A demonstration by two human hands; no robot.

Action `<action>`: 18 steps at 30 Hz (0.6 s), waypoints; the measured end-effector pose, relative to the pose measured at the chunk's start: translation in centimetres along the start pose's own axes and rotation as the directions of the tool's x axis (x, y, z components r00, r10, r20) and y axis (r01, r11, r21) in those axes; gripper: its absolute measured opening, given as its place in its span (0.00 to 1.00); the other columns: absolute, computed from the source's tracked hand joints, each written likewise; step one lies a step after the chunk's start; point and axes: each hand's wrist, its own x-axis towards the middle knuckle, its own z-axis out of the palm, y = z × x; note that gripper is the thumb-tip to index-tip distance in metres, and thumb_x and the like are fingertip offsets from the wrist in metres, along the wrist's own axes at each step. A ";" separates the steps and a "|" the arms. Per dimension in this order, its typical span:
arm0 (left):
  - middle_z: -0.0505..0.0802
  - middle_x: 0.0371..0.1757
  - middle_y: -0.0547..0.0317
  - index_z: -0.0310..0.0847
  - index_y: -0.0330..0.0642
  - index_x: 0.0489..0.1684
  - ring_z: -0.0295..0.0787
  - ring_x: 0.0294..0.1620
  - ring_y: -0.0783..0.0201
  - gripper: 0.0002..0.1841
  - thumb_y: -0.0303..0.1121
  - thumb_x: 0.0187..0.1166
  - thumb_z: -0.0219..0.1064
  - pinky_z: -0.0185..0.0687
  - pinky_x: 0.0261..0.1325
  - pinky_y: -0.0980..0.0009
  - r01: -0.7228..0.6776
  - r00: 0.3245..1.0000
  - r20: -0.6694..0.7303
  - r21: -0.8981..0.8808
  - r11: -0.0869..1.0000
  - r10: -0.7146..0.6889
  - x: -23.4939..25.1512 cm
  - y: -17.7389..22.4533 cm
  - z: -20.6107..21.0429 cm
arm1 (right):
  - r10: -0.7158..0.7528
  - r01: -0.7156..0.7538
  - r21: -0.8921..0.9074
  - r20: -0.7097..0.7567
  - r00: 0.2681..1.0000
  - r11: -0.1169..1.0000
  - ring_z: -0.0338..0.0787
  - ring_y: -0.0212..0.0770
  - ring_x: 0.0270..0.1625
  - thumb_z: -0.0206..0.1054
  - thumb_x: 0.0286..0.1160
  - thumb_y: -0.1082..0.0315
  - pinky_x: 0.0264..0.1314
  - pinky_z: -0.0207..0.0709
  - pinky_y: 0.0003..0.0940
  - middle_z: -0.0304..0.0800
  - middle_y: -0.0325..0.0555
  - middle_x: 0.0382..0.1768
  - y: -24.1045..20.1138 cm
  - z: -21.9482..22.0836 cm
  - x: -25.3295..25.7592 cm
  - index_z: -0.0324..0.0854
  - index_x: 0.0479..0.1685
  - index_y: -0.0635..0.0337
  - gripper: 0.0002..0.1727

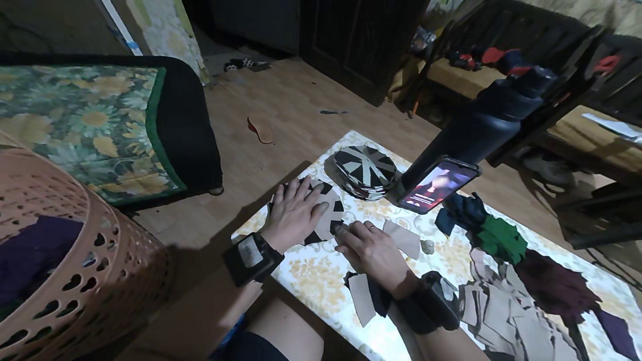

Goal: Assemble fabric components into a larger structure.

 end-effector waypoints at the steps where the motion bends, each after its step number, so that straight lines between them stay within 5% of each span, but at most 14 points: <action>1: 0.59 0.94 0.49 0.62 0.58 0.92 0.45 0.95 0.43 0.36 0.64 0.89 0.36 0.36 0.89 0.32 -0.002 1.000 0.001 -0.002 1.000 0.002 0.0 0.0 -0.1 | 0.000 0.000 -0.004 -0.004 1.000 1.000 0.90 0.53 0.42 0.54 0.89 0.45 0.40 0.86 0.44 0.89 0.51 0.43 0.0 0.0 0.0 0.88 0.65 0.50 0.25; 8: 0.58 0.94 0.46 0.60 0.56 0.92 0.44 0.95 0.40 0.48 0.77 0.77 0.44 0.36 0.89 0.32 0.005 0.999 0.041 0.022 1.000 -0.006 -0.1 0.1 -0.3 | 0.079 -0.076 0.120 -0.017 0.997 0.990 0.91 0.53 0.46 0.52 0.89 0.43 0.47 0.86 0.46 0.91 0.53 0.46 0.1 -0.2 -0.3 0.79 0.76 0.57 0.32; 12: 0.58 0.94 0.47 0.61 0.56 0.92 0.44 0.95 0.40 0.48 0.78 0.75 0.47 0.33 0.89 0.30 0.003 1.000 0.008 0.027 1.000 -0.003 -0.1 0.2 -0.3 | 0.116 -0.110 0.187 -0.022 0.993 0.976 0.90 0.51 0.48 0.52 0.89 0.44 0.49 0.85 0.44 0.90 0.51 0.46 0.3 -0.4 -0.5 0.86 0.64 0.57 0.29; 18: 0.69 0.90 0.55 0.74 0.51 0.83 0.53 0.94 0.46 0.28 0.51 0.91 0.46 0.31 0.87 0.24 -0.371 0.909 -0.205 -0.001 0.929 0.362 -0.5 0.6 0.1 | 0.114 -0.119 0.141 0.040 0.993 0.983 0.90 0.52 0.49 0.55 0.88 0.46 0.50 0.85 0.45 0.89 0.51 0.48 0.0 -0.6 -0.1 0.86 0.67 0.54 0.26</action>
